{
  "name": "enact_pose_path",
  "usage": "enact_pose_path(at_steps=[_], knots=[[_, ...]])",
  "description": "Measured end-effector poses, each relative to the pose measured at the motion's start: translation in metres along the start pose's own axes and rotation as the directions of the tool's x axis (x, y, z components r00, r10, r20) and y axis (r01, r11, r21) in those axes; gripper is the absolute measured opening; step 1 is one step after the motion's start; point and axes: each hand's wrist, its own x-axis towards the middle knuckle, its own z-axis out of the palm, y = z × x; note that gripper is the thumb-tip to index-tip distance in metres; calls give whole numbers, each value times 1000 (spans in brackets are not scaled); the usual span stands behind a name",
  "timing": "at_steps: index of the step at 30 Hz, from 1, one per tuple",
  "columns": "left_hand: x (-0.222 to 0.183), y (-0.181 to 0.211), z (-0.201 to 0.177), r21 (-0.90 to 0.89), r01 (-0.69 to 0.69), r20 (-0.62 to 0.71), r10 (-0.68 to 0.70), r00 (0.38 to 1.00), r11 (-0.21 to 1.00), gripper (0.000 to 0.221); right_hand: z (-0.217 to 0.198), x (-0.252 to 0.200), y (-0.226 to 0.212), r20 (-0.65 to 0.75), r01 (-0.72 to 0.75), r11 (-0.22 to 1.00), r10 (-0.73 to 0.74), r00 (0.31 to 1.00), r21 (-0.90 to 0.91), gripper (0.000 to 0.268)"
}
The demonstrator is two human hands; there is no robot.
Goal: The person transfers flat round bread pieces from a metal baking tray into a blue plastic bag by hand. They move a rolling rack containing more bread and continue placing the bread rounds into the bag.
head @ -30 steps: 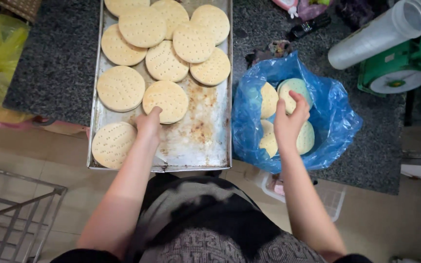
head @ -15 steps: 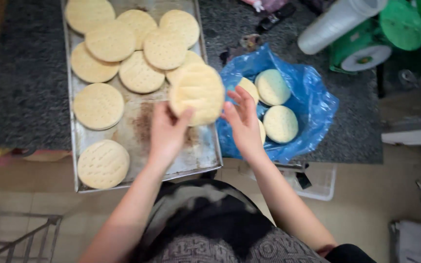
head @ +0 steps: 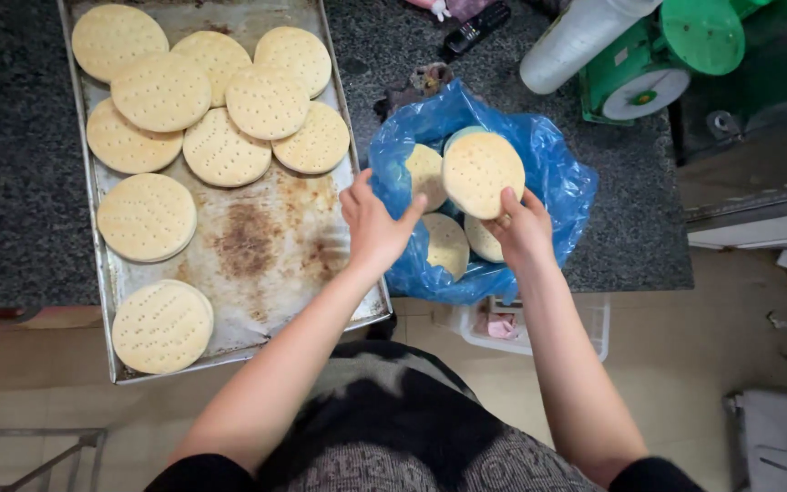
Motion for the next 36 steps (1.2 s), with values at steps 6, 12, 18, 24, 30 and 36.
enact_pose_path(at_steps=[6,12,18,24,30,36], knots=[[3,-49,14,12,59,43,-59,997,998,83,28,52,49,-79,-102,991,95,992,-83,53],[4,-47,9,-280,118,122,-87,989,953,48,55,67,78,-2,75,941,-80,997,-330,46],[4,-55,9,-479,163,171,-90,981,863,45,61,55,61,-47,102,814,-156,987,-572,45],[9,-61,-3,-515,266,235,-165,958,814,51,62,62,60,70,281,803,-289,955,-526,51],[12,-81,-84,-290,245,223,-184,957,925,51,36,95,84,-18,215,796,-273,962,-566,54],[-35,-134,-229,495,247,-223,-153,963,833,62,69,15,52,-37,475,672,-597,801,-568,42]])
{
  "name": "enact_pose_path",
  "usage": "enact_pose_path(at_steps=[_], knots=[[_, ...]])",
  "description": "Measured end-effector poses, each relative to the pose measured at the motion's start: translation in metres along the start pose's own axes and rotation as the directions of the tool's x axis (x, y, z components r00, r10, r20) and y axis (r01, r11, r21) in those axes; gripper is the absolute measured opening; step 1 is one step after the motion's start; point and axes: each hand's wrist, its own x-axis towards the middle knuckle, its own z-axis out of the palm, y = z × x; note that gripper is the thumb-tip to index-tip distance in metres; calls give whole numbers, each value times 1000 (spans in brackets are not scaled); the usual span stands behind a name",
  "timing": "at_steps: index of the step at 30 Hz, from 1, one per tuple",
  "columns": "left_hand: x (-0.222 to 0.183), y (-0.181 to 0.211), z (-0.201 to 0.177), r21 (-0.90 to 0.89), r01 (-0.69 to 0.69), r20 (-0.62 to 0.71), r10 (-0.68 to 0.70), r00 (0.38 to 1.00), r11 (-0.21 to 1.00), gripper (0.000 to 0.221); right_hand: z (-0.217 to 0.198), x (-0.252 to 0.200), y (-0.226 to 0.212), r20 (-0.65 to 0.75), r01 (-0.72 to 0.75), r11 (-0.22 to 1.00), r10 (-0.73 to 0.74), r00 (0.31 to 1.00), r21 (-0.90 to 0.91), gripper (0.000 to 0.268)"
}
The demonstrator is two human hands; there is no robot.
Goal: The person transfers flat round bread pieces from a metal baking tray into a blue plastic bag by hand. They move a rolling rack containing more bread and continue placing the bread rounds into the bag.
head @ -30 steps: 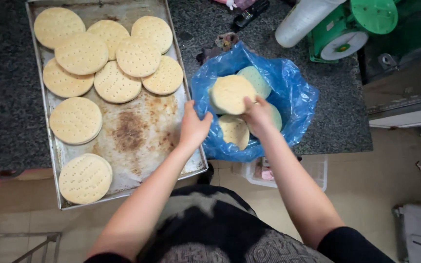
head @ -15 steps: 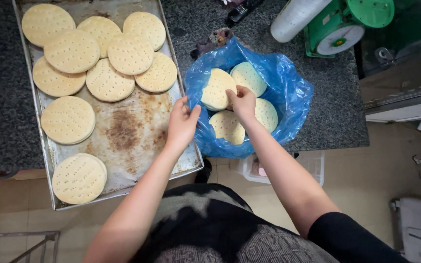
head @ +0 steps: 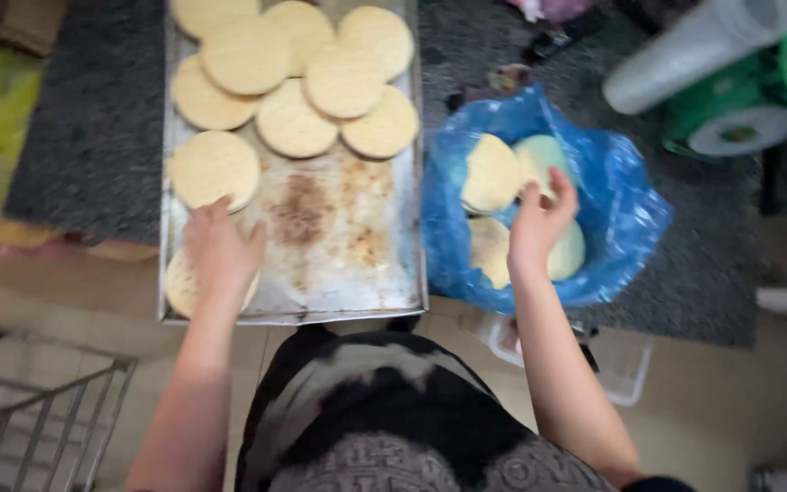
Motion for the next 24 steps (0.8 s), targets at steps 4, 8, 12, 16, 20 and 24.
enact_pose_path(at_steps=[4,8,12,16,20,24], knots=[[-15,-72,-25,365,231,122,-293,949,902,90,6,-63,-110,53,171,971,-182,982,166,32],[-14,-115,-16,370,85,163,-155,974,925,104,32,-99,-145,220,384,903,-421,880,192,29],[1,-74,-52,396,102,236,-209,949,913,109,52,-125,-157,368,490,849,-527,766,198,18],[7,-41,-80,411,182,401,-357,844,893,92,61,-144,-158,500,473,838,-542,675,271,16],[7,-31,-71,283,39,357,-143,923,958,92,60,-156,-151,626,351,881,-473,620,318,15],[9,32,-70,-171,72,290,-20,957,983,79,50,-161,-158,776,92,983,-180,604,157,36]])
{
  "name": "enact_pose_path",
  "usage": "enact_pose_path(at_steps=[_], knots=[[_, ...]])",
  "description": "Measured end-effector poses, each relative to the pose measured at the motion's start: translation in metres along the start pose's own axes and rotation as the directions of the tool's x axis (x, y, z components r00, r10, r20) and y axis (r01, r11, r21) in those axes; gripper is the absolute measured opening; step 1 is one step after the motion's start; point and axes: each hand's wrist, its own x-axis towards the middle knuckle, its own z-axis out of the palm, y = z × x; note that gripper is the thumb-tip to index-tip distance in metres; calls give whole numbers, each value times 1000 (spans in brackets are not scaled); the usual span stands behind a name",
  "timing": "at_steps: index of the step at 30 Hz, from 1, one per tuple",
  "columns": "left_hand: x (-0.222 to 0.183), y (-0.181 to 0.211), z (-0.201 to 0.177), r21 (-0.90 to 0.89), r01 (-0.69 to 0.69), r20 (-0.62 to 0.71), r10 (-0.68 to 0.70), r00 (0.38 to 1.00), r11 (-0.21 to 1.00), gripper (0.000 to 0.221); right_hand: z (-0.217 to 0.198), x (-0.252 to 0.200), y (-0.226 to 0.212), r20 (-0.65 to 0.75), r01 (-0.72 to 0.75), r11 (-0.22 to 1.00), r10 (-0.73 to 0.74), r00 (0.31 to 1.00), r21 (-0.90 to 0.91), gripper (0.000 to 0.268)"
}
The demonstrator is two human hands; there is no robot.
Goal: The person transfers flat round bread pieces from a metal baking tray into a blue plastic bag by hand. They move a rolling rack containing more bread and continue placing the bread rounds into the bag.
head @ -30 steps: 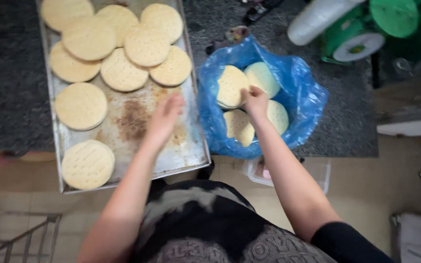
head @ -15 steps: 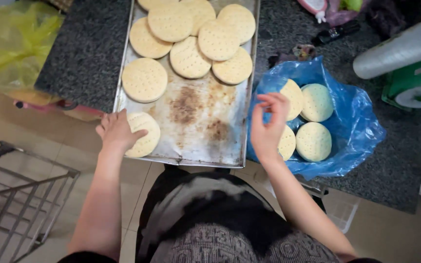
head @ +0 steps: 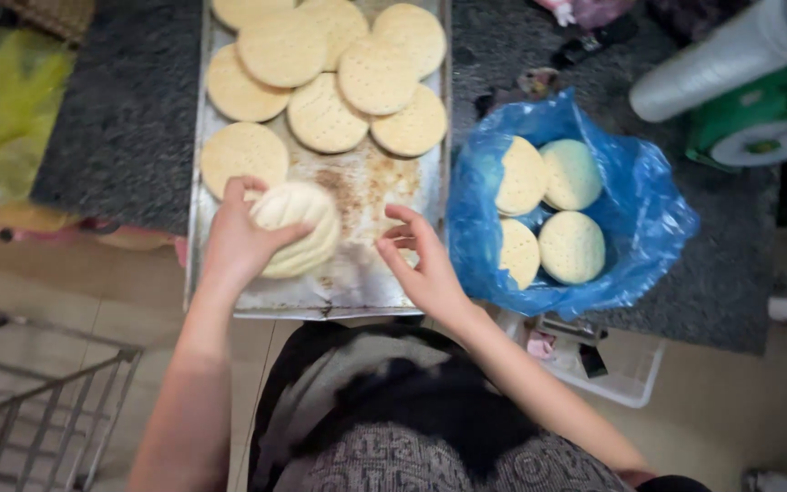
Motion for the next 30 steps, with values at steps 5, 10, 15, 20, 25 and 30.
enact_pose_path(at_steps=[5,10,15,20,25,30], knots=[[7,77,59,-674,-139,-47,145,988,725,69,-14,-8,5,-129,-26,940,74,989,340,67],[-9,132,116,-860,-7,100,180,979,510,62,-46,-9,-10,-438,40,863,215,873,503,51],[-17,154,135,-835,-118,58,300,952,537,60,-76,-19,12,-498,119,885,139,856,451,54],[-16,160,160,-768,-181,75,367,927,614,59,-111,-30,42,-462,0,898,226,857,439,52],[-13,159,185,-610,-78,209,254,944,788,65,-182,-19,97,-463,-107,710,558,688,696,46],[-18,145,197,-249,-324,5,336,942,913,43,-250,11,212,-354,-143,506,753,555,851,47]])
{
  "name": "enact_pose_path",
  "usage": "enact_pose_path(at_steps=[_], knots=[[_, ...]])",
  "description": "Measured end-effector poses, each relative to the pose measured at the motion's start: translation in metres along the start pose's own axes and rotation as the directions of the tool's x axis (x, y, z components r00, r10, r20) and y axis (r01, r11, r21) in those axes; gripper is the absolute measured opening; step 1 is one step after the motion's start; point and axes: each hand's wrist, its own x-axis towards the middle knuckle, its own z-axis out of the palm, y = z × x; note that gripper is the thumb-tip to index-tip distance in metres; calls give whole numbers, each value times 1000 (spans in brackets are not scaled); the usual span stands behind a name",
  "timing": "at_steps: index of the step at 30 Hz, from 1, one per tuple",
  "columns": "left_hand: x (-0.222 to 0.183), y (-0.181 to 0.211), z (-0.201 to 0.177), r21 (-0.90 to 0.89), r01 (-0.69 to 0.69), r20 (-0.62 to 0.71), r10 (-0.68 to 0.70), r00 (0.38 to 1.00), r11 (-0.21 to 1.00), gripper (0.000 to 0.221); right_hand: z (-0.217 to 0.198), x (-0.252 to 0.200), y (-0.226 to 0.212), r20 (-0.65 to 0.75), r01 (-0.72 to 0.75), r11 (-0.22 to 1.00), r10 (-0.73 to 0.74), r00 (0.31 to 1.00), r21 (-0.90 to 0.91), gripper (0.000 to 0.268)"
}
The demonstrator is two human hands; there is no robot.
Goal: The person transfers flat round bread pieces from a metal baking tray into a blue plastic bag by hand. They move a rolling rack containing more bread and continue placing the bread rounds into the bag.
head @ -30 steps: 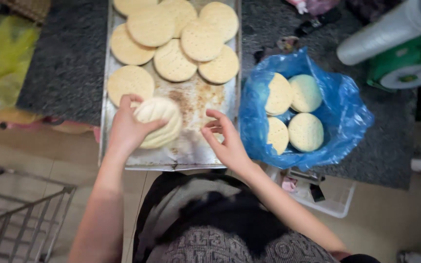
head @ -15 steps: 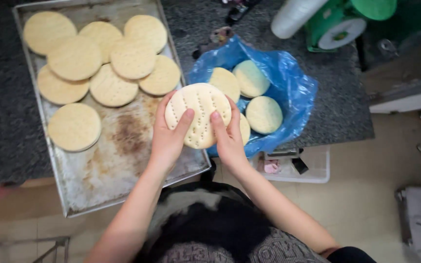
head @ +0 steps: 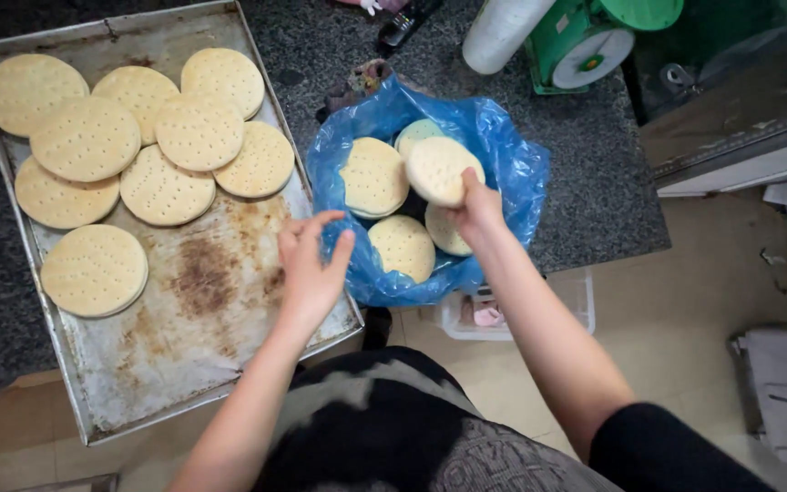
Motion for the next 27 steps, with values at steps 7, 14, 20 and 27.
enact_pose_path(at_steps=[7,14,20,27], knots=[[-7,-2,15,55,-113,77,108,991,992,48,18,66,6,-163,132,990,-140,977,-58,46],[-3,-13,5,-124,5,110,9,994,992,53,19,69,12,-231,52,976,-102,968,-212,38],[13,-142,-38,-468,226,-9,-260,966,854,50,-9,84,13,-103,24,924,-68,992,-382,50],[37,-278,-146,-939,301,2,-873,488,166,49,20,-48,9,-41,282,791,-360,932,-543,71]])
